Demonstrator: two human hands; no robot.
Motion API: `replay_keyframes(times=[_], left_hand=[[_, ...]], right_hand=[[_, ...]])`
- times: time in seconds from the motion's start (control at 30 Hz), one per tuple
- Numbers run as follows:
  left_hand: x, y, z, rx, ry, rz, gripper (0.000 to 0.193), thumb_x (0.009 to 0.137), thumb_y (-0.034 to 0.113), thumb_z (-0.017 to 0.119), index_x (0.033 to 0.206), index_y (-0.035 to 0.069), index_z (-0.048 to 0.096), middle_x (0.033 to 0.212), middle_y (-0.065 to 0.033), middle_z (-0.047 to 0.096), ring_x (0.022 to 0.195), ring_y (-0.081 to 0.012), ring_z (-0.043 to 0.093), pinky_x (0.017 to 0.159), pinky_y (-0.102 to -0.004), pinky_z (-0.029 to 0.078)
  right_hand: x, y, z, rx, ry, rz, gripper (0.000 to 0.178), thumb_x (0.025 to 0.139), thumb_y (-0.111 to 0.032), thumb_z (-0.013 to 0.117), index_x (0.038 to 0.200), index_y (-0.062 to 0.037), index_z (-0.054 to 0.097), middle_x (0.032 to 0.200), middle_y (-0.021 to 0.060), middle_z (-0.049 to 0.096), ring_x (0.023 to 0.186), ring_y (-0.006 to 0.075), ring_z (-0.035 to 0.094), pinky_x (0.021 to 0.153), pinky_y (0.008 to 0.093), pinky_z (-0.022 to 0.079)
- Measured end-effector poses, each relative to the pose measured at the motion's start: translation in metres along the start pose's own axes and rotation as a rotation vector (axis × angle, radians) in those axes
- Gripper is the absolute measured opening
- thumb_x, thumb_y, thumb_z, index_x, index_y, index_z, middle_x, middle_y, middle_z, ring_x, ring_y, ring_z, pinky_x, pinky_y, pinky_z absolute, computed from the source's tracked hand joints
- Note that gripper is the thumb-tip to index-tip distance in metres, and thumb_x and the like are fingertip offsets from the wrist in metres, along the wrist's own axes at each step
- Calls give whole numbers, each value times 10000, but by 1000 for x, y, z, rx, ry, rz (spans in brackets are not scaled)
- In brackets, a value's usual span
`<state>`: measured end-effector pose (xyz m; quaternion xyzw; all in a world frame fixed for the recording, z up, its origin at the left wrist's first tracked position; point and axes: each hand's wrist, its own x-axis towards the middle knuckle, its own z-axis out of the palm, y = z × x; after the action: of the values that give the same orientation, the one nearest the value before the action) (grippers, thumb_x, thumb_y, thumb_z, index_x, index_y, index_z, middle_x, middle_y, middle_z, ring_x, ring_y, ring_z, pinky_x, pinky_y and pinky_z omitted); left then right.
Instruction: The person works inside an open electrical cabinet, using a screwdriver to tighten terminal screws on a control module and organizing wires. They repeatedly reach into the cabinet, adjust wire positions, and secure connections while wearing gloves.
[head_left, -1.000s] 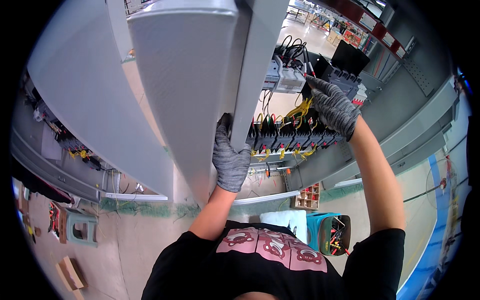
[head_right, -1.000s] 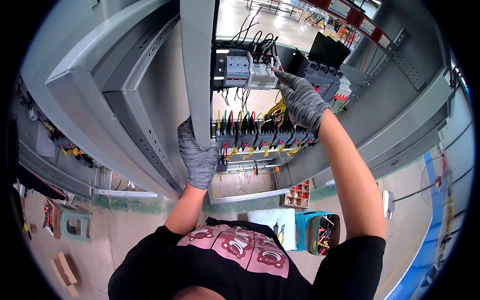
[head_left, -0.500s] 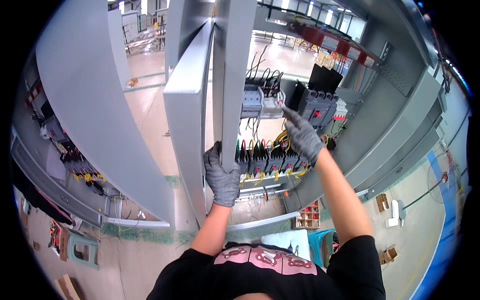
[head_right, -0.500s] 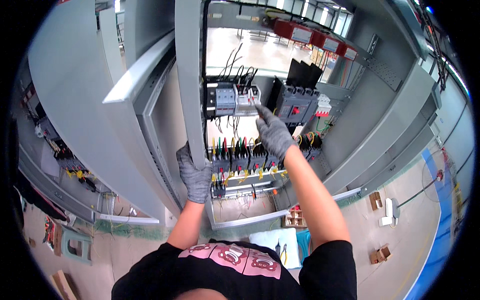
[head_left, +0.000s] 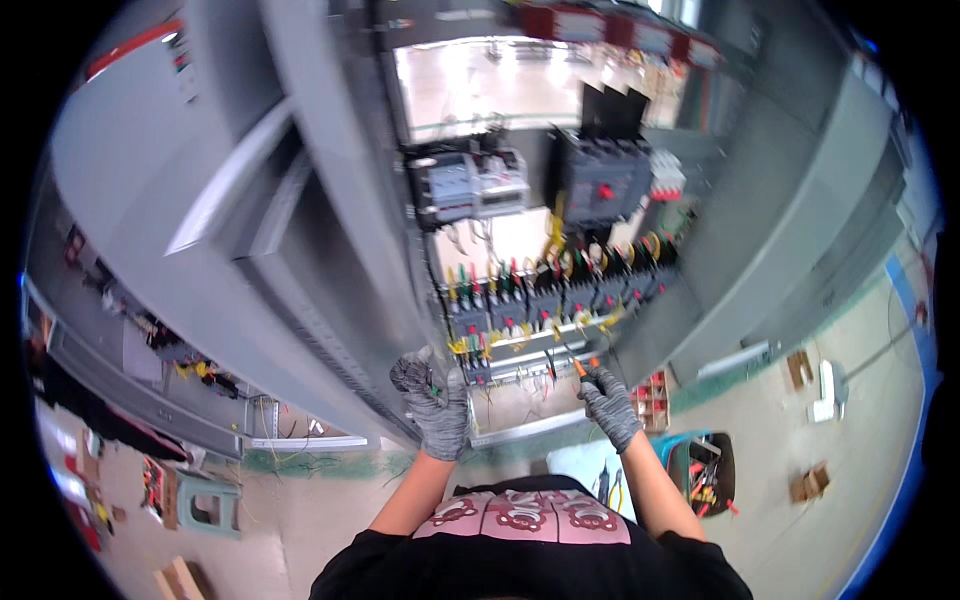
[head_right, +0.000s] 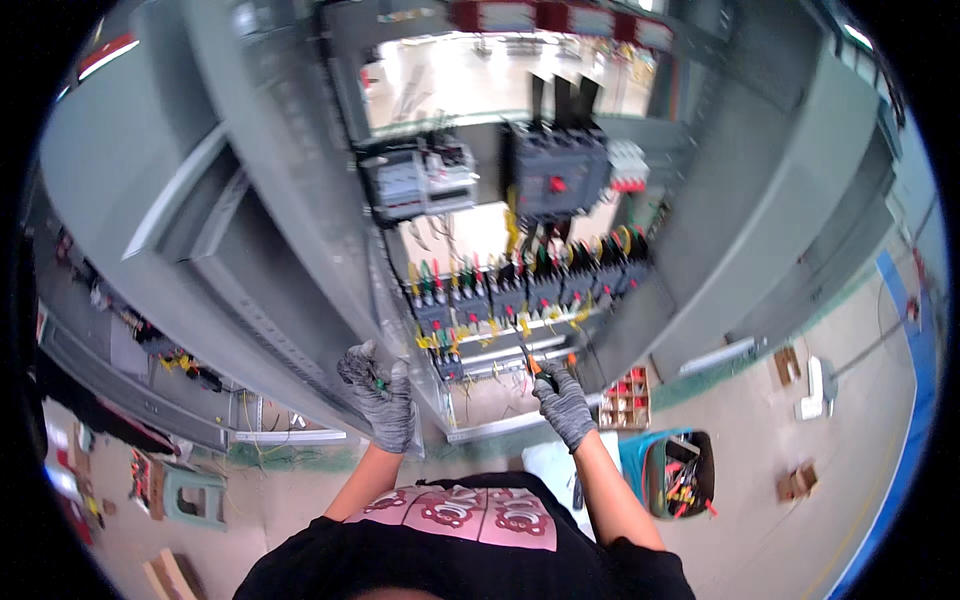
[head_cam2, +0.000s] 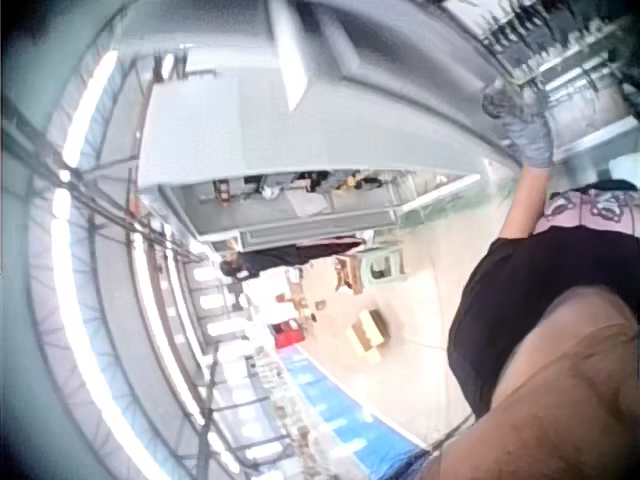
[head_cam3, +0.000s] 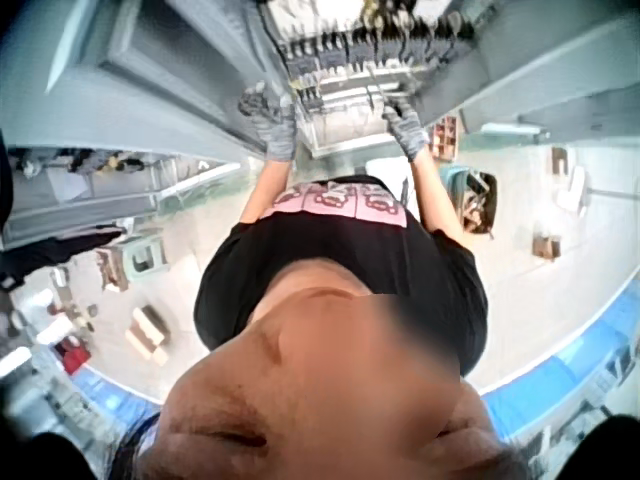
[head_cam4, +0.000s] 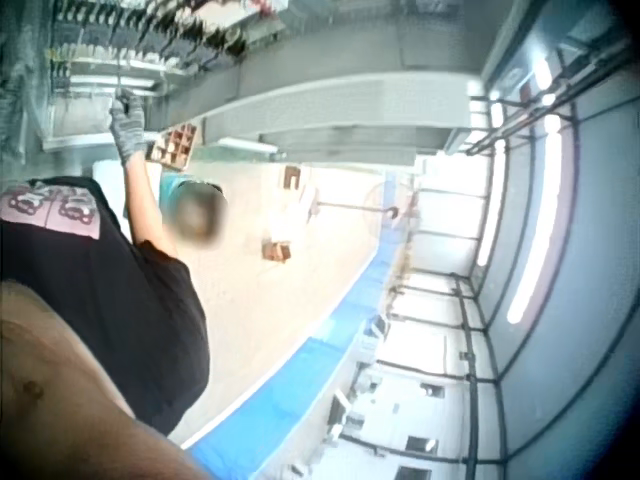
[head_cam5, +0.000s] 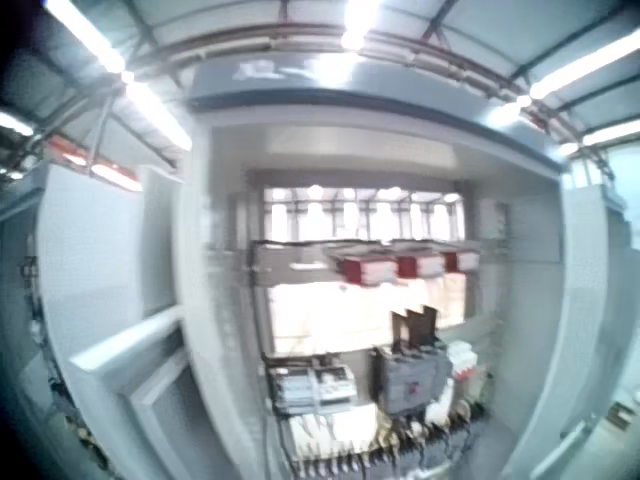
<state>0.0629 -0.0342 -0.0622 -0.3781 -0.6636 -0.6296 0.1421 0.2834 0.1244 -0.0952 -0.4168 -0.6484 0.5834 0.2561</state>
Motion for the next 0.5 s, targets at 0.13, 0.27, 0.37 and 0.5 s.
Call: replay_keyframes(times=[0.13, 0.27, 0.37, 0.5], left_hand=[[-29, 26, 22, -49, -286, 49, 220, 888, 197, 516, 1026, 32, 564, 1025, -115, 542, 983, -268, 503, 915, -375, 366], [-54, 36, 38, -126, -453, -44, 181, 918, 162, 488, 980, 15, 574, 935, -75, 558, 889, -187, 525, 848, -319, 405], [-73, 44, 53, -118, -549, -152, 157, 907, 137, 486, 974, 34, 584, 915, -82, 558, 878, -193, 528, 825, -313, 416], [-106, 24, 77, -50, -838, -347, 175, 934, 156, 465, 984, 19, 563, 924, -61, 558, 877, -158, 510, 834, -291, 401]], right_hand=[[-10, 129, -29, -30, 16, 132, 380, 821, -103, 573, 1189, -31, 508, 847, 74, 598, 632, 126, 541, 557, 265, 464], [-36, 249, -50, 174, 87, 581, 337, 817, -107, 588, 1146, -58, 533, 879, 67, 624, 641, 144, 573, 523, 261, 467], [-76, 343, -71, 226, 327, 744, 329, 786, -86, 607, 1108, -56, 550, 818, 62, 615, 593, 145, 566, 514, 271, 466], [-129, 476, -61, 111, 645, 821, 353, 710, -39, 627, 1058, -45, 568, 856, 84, 616, 738, 183, 575, 687, 295, 474]])
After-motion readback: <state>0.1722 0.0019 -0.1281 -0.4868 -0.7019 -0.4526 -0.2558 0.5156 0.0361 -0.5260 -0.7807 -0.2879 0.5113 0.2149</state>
